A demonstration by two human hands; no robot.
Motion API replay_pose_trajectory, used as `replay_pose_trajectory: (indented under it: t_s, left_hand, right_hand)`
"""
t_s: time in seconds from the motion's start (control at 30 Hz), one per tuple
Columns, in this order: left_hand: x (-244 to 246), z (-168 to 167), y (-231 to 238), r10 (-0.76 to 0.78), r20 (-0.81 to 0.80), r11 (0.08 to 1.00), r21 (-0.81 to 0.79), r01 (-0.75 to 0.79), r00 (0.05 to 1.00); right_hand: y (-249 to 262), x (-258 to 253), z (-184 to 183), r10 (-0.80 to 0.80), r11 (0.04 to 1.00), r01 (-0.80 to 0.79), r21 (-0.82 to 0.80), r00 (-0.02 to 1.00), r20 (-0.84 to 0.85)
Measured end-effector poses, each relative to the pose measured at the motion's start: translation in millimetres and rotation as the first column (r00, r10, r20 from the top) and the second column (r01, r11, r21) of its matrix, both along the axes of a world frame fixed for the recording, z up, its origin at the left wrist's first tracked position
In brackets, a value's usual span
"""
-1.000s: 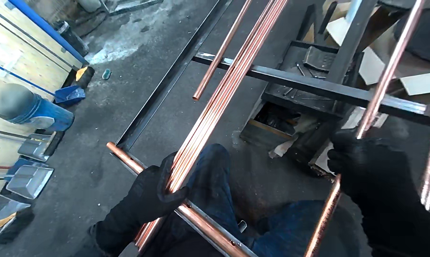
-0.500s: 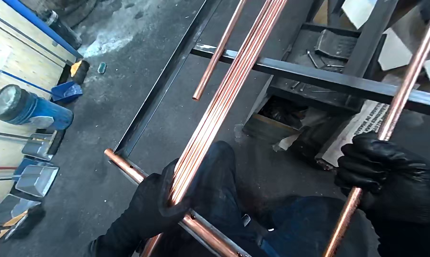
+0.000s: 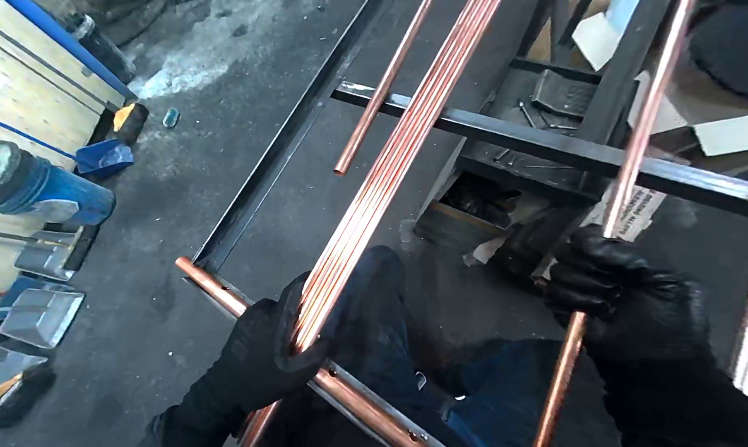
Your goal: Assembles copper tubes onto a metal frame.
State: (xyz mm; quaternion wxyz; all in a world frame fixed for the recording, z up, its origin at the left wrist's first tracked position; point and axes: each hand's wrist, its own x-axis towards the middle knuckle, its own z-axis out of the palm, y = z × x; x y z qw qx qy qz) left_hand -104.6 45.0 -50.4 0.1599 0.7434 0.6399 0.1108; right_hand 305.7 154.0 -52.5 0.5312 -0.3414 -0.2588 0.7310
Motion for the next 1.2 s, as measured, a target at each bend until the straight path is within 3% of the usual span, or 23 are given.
replay_pose_trajectory:
  t_s: [0.23, 0.3, 0.4, 0.47, 0.6, 0.93, 1.2]
  left_hand:
    - [4, -1, -2, 0.012, 0.005, 0.999, -0.037, -0.012, 1.0]
    - [3, 0, -1, 0.013, 0.01, 1.0, -0.028, -0.012, 1.0]
    - [6, -2, -3, 0.017, -0.006, 0.999, -0.037, -0.017, 1.0]
    - [5, -2, -3, 0.017, -0.012, 0.999, -0.035, -0.018, 1.0]
    - [4, -2, -3, 0.016, -0.01, 0.999, -0.03, -0.016, 1.0]
    - [8, 4, -6, 0.047, -0.002, 0.996, -0.076, -0.047, 0.999]
    - [12, 4, -10, 0.042, 0.008, 0.997, -0.06, -0.041, 0.999]
  right_hand:
    - [0, -12, 11, -0.012, 1.0, 0.016, -0.026, 0.99, 0.138]
    - [-2, -5, 15, -0.076, 0.994, 0.093, -0.06, 0.967, 0.243]
    - [-12, 10, 22, -0.204, 0.941, 0.314, -0.125, 0.822, 0.532]
    - [-17, 23, 17, -0.238, 0.919, 0.379, -0.112, 0.758, 0.607]
    - [-23, 32, 13, -0.282, 0.914, 0.4, -0.066, 0.744, 0.605]
    - [-13, -13, 18, -0.17, 0.966, 0.24, -0.099, 0.871, 0.461]
    - [-22, -8, 36, -0.216, 0.963, 0.269, -0.035, 0.838, 0.501]
